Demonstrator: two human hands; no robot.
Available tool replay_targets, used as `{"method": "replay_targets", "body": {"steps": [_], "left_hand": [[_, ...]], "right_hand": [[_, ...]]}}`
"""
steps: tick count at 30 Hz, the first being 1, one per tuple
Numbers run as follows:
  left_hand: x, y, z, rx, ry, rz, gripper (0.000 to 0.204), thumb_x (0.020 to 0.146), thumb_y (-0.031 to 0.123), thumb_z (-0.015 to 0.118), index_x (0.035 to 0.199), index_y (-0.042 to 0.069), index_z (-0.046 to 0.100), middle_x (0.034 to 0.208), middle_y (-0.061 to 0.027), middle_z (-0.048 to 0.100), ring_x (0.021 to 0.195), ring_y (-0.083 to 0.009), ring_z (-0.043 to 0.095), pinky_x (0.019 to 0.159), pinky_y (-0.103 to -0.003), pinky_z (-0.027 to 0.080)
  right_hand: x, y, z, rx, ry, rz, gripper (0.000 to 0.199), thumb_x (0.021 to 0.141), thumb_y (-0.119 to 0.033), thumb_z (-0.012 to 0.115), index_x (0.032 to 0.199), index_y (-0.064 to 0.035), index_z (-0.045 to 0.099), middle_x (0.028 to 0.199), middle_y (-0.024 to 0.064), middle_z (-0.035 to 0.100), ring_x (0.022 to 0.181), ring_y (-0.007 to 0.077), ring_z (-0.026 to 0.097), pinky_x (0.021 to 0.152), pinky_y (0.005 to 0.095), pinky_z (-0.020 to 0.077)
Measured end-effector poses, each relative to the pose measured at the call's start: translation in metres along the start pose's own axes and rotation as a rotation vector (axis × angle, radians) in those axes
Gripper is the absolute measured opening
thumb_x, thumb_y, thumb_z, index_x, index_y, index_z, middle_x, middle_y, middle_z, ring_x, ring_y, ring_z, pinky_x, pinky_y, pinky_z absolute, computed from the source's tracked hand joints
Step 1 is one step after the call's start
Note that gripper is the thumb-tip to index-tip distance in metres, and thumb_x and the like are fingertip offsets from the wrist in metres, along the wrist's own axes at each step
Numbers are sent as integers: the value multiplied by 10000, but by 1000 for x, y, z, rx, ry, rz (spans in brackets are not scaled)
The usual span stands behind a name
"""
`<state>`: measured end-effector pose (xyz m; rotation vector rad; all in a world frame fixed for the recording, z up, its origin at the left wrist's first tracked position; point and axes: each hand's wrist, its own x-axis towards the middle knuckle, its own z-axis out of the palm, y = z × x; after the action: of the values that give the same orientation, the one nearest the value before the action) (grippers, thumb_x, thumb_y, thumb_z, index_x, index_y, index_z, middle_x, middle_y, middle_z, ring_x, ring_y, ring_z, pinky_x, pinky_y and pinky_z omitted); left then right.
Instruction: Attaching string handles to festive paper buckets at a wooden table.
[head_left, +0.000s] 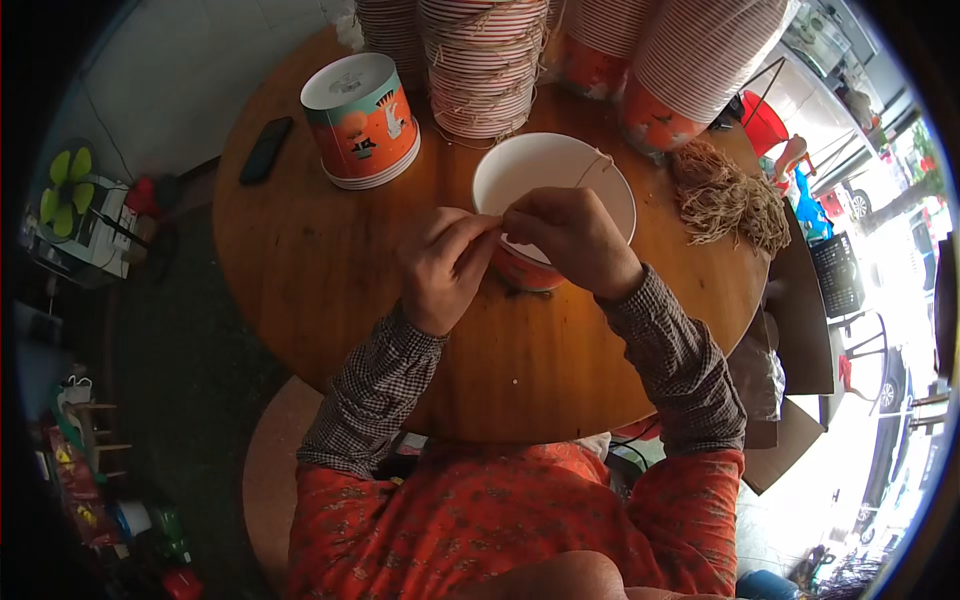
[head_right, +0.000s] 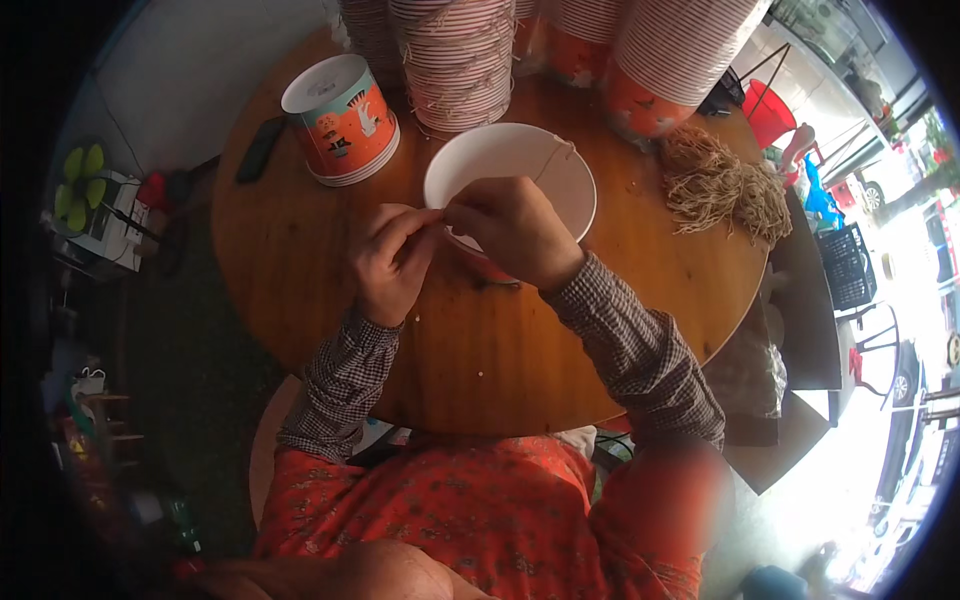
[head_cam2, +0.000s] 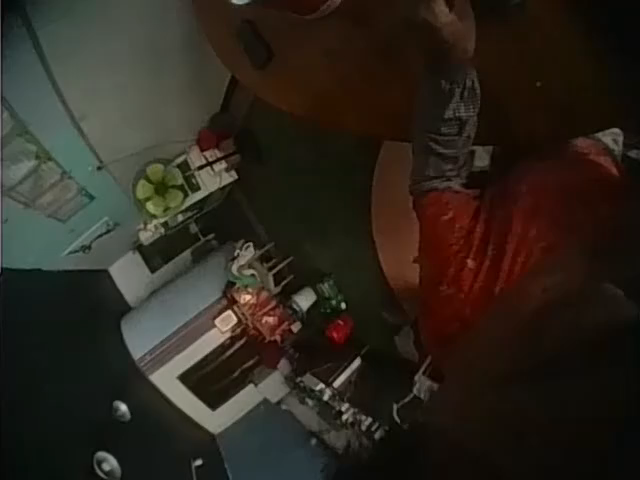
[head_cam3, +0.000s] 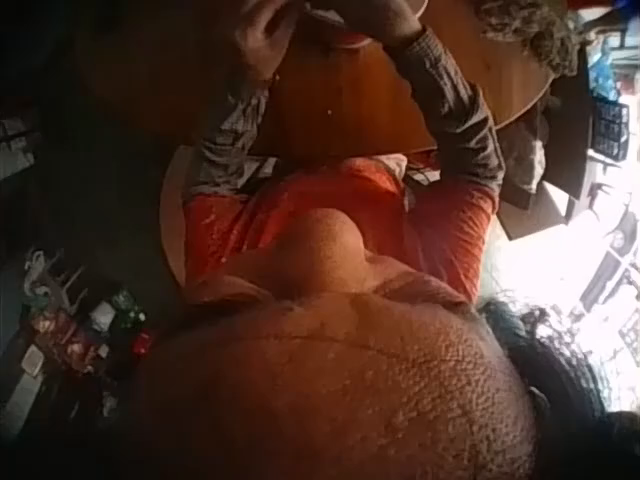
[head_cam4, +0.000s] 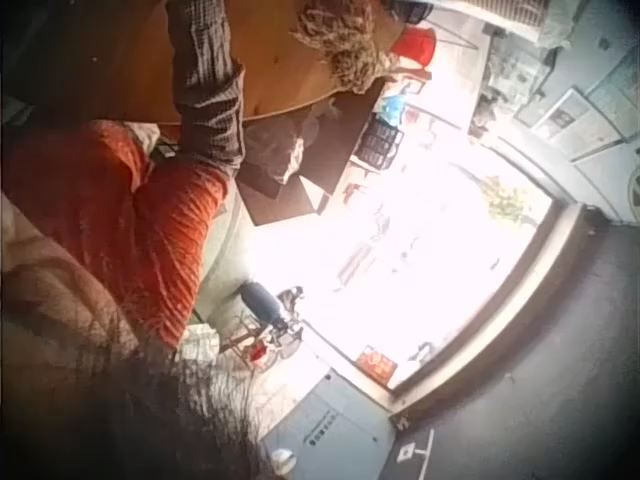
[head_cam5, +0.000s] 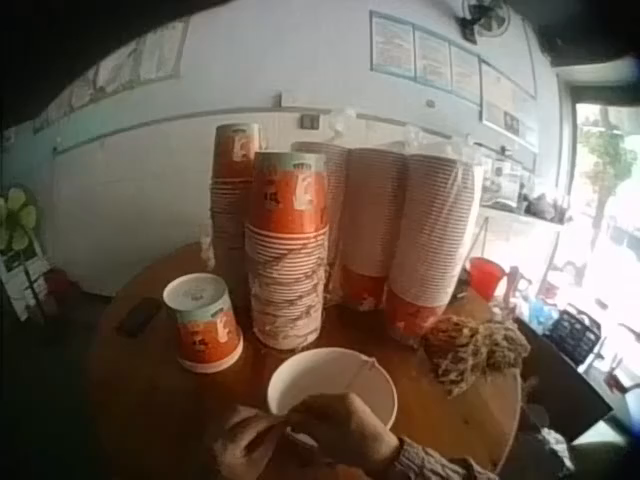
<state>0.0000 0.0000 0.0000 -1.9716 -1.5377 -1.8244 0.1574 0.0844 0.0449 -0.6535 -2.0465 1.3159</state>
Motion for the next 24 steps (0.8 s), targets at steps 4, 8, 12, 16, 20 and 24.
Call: {"method": "replay_targets", "body": {"steps": [4,8,12,16,20,24], "left_hand": [[-1,5,2,173,23,102,192,737,1,720,908,75,674,803,-59,621,696,-241,605,611,-353,475],[2,9,4,265,78,163,172,728,10,724,871,73,653,802,-46,609,679,-248,592,596,-361,465],[3,9,2,264,75,139,155,750,-9,702,877,57,643,814,-56,604,684,-223,597,597,-327,475],[2,9,3,-127,42,-154,113,796,-37,652,887,28,631,820,-52,600,714,-145,601,615,-254,480],[0,0,6,-396,30,-209,93,831,-44,632,904,12,622,841,-31,613,714,-93,597,632,-221,483],[-4,5,4,-514,-25,-398,85,855,-48,616,924,1,613,857,-26,624,712,-70,595,645,-207,489]], "right_hand": [[0,-3,-2,-34,-14,46,173,832,-114,653,850,53,697,707,92,685,628,122,618,593,268,497],[-3,-9,0,16,19,47,182,840,-121,653,856,54,697,706,88,685,641,102,611,600,265,497],[-9,-12,1,32,3,34,172,841,-110,655,881,53,695,744,90,694,673,96,614,624,266,506],[-13,-10,0,-14,53,-58,167,838,-97,662,953,20,690,851,94,705,739,139,650,671,281,518],[-13,-16,6,-215,113,-122,169,817,-95,667,970,-28,688,882,107,692,776,233,669,707,315,525],[-13,-18,11,-389,148,-237,121,788,-89,665,901,-46,677,839,107,669,794,279,646,703,360,523]]}}
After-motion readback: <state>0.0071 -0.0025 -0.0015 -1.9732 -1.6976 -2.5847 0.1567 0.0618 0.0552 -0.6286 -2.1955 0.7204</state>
